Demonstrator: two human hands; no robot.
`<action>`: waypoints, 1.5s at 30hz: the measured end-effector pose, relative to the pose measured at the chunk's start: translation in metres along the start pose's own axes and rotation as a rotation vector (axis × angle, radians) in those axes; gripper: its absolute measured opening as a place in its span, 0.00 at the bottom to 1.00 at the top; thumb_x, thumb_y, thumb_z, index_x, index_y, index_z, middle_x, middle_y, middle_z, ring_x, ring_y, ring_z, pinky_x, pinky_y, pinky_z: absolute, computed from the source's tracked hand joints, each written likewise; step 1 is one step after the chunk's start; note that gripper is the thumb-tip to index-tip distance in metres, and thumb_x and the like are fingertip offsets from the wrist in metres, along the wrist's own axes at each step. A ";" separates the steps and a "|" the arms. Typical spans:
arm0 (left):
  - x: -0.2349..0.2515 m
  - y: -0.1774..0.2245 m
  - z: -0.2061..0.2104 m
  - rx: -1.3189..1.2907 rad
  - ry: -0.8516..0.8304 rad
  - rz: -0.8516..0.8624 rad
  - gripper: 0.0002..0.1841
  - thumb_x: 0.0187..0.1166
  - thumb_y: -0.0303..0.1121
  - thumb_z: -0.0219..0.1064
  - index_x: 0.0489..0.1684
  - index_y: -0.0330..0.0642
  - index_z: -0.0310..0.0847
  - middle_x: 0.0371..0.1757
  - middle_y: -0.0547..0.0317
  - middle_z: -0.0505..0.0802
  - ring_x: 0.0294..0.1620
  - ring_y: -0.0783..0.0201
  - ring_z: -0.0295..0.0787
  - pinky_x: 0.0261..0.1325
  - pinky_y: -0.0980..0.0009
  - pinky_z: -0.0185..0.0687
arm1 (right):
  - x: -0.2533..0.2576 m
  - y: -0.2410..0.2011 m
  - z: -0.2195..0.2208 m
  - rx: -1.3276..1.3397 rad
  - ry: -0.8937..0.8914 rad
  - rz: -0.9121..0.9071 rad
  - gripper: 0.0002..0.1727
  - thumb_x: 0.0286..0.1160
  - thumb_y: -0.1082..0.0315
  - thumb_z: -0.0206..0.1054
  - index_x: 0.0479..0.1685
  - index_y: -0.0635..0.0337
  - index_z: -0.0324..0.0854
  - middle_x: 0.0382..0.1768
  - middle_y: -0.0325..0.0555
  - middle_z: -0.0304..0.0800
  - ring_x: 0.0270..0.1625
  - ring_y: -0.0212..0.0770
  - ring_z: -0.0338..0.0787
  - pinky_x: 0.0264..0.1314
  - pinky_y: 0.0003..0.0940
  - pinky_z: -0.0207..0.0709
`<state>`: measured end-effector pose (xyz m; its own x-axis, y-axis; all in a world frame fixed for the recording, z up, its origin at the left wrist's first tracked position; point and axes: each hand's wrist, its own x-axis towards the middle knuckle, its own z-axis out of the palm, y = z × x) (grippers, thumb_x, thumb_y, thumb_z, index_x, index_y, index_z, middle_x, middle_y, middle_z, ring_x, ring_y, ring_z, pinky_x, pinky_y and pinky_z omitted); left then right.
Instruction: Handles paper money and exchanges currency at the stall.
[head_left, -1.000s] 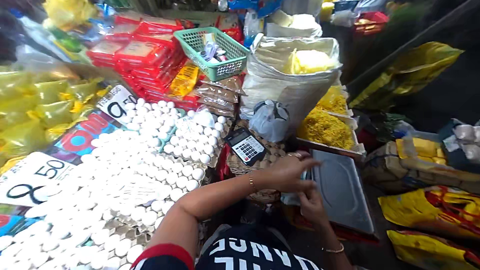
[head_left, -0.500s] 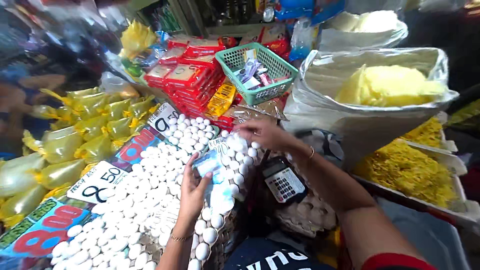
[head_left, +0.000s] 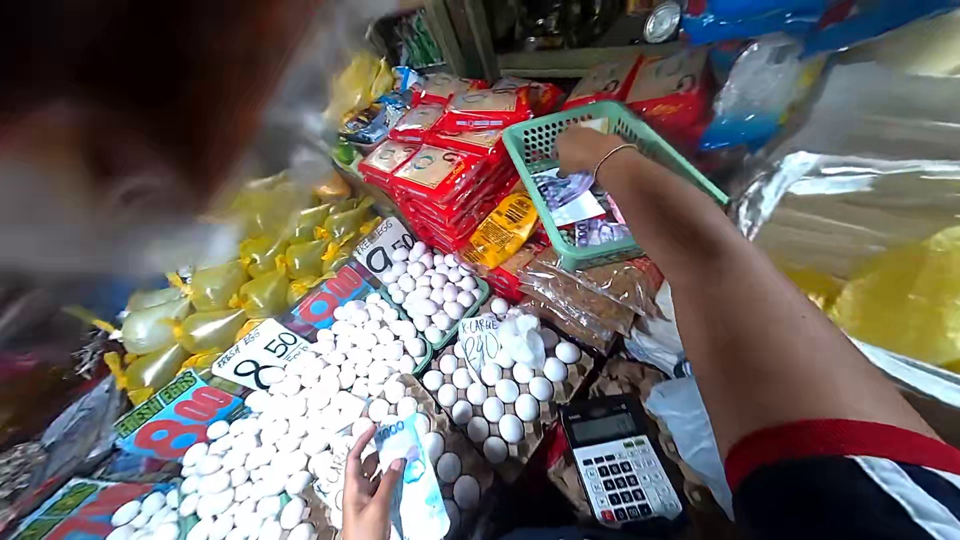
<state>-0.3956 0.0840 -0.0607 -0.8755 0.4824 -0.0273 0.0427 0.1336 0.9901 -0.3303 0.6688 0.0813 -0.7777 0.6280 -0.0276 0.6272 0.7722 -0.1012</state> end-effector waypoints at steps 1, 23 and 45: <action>-0.001 0.000 -0.001 0.013 -0.001 -0.002 0.34 0.73 0.16 0.62 0.83 0.35 0.60 0.59 0.53 0.89 0.47 0.70 0.92 0.49 0.71 0.91 | 0.006 0.000 0.011 -0.022 -0.017 -0.001 0.17 0.73 0.74 0.71 0.54 0.79 0.83 0.61 0.79 0.81 0.70 0.77 0.78 0.69 0.77 0.69; 0.002 -0.007 0.020 -0.028 -0.007 -0.062 0.26 0.77 0.13 0.57 0.77 0.28 0.68 0.63 0.54 0.89 0.53 0.71 0.91 0.57 0.71 0.89 | 0.042 0.041 -0.003 0.779 0.114 0.345 0.22 0.85 0.67 0.55 0.67 0.79 0.72 0.60 0.70 0.80 0.52 0.57 0.85 0.57 0.55 0.79; 0.002 -0.009 0.027 -0.039 0.025 -0.120 0.25 0.77 0.13 0.55 0.77 0.29 0.69 0.62 0.53 0.89 0.54 0.69 0.92 0.57 0.71 0.89 | 0.028 0.064 0.004 0.292 0.077 0.372 0.24 0.82 0.62 0.59 0.58 0.82 0.77 0.66 0.81 0.78 0.73 0.77 0.77 0.66 0.80 0.65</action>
<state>-0.3846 0.1071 -0.0736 -0.8849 0.4433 -0.1434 -0.0817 0.1553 0.9845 -0.3124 0.7351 0.0704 -0.4901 0.8706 -0.0420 0.8157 0.4412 -0.3743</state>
